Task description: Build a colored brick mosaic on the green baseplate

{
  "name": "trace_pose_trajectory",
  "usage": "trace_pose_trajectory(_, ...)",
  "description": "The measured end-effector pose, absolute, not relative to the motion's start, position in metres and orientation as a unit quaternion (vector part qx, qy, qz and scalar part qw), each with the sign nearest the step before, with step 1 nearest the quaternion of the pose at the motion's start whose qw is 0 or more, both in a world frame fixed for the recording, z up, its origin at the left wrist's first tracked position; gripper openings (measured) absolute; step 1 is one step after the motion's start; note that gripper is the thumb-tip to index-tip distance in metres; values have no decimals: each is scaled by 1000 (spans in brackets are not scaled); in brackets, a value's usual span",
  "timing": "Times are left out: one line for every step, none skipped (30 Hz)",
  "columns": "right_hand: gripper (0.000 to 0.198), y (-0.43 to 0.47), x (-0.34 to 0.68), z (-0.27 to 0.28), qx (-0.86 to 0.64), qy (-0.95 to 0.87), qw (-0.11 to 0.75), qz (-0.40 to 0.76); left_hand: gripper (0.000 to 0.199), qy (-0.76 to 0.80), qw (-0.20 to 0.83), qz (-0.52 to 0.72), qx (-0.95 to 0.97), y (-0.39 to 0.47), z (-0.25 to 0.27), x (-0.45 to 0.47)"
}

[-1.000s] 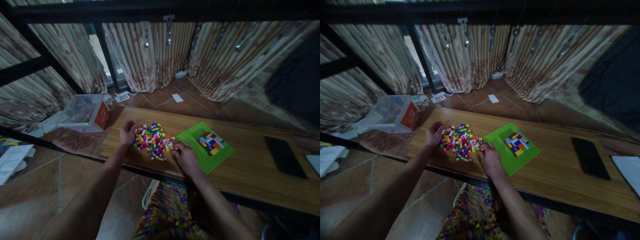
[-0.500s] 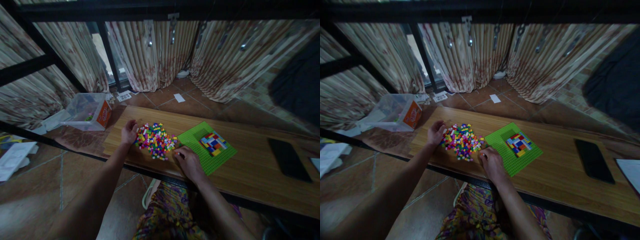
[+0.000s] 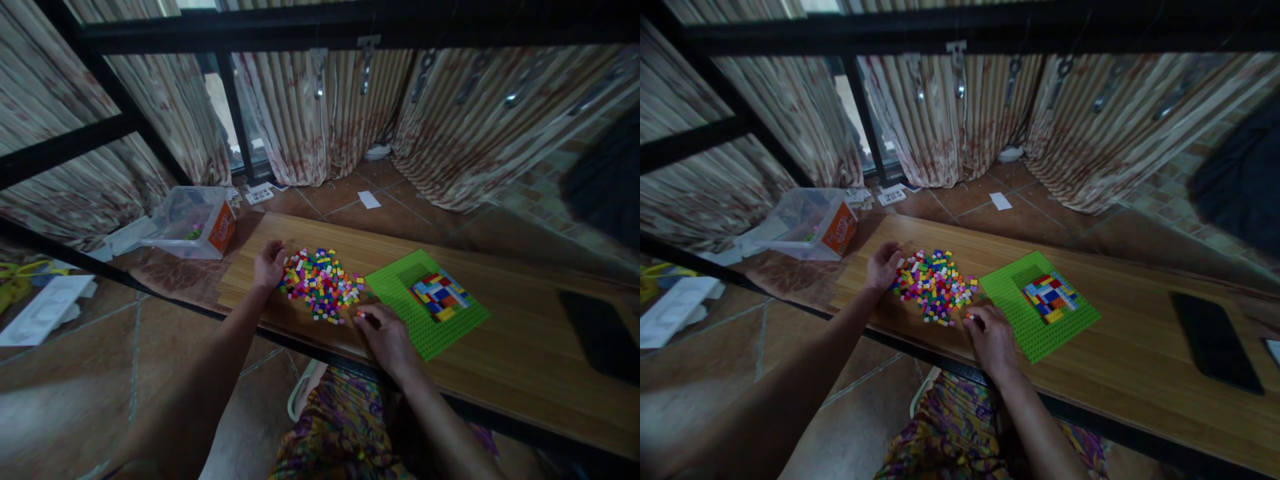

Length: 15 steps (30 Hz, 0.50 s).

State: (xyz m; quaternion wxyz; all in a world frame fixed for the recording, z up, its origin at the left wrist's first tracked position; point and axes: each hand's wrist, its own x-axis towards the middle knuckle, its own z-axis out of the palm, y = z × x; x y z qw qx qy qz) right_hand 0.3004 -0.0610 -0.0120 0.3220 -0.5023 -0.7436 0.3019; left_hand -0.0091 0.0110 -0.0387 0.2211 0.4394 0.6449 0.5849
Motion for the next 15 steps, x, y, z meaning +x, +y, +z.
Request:
trace_pose_trajectory(17, -61, 300, -12, -508, -732, 327, 314, 26, 644, 222, 585, 439, 11, -39, -9)
trace_pose_trajectory(17, -61, 300, -11, -513, -719, 333, 329, 26, 644, 222, 585, 439, 11, -39, -9)
trace_pose_trajectory(18, -61, 300, -10, -517, -704, 339, 350, 25, 644, 222, 585, 439, 11, -39, -8)
trace_pose_trajectory(19, -60, 300, -8, -518, -688, 346, 372, 25, 645, 222, 585, 439, 11, -39, -8)
trace_pose_trajectory(20, -59, 299, -7, -515, -673, 354, 396, 25, 645, 222, 585, 439, 11, -39, -8)
trace_pose_trajectory(20, -59, 298, -5, -509, -659, 364, 418, 26, 645, 222, 585, 439, 11, -39, -8)
trace_pose_trajectory(21, -58, 297, -3, -499, -646, 375, 439, 26, 645, 221, 585, 439, 11, -40, -9)
trace_pose_trajectory(22, -57, 295, -1, -488, -632, 389, 459, 26, 645, 221, 586, 438, 11, -40, -9)
trace_pose_trajectory(23, -56, 293, 1, -478, -616, 404, 478, 26, 645, 221, 586, 438, 11, -40, -9)
trace_pose_trajectory(23, -55, 291, 2, -471, -598, 418, 495, 26, 645, 221, 586, 439, 11, -41, -9)
trace_pose_trajectory(24, -55, 289, 3, -467, -579, 432, 510, 26, 645, 221, 586, 439, 11, -41, -9)
trace_pose_trajectory(25, -55, 287, 3, -466, -562, 442, 521, 26, 644, 221, 585, 439, 12, -42, -10)
trace_pose_trajectory(26, -54, 285, 3, -468, -548, 450, 527, 26, 644, 222, 585, 440, 12, -42, -10)
trace_pose_trajectory(26, -54, 283, 3, -471, -538, 457, 529, 26, 644, 222, 585, 440, 12, -43, -10)
trace_pose_trajectory(26, -54, 281, 2, -474, -531, 463, 528, 25, 644, 223, 585, 440, 12, -43, -10)
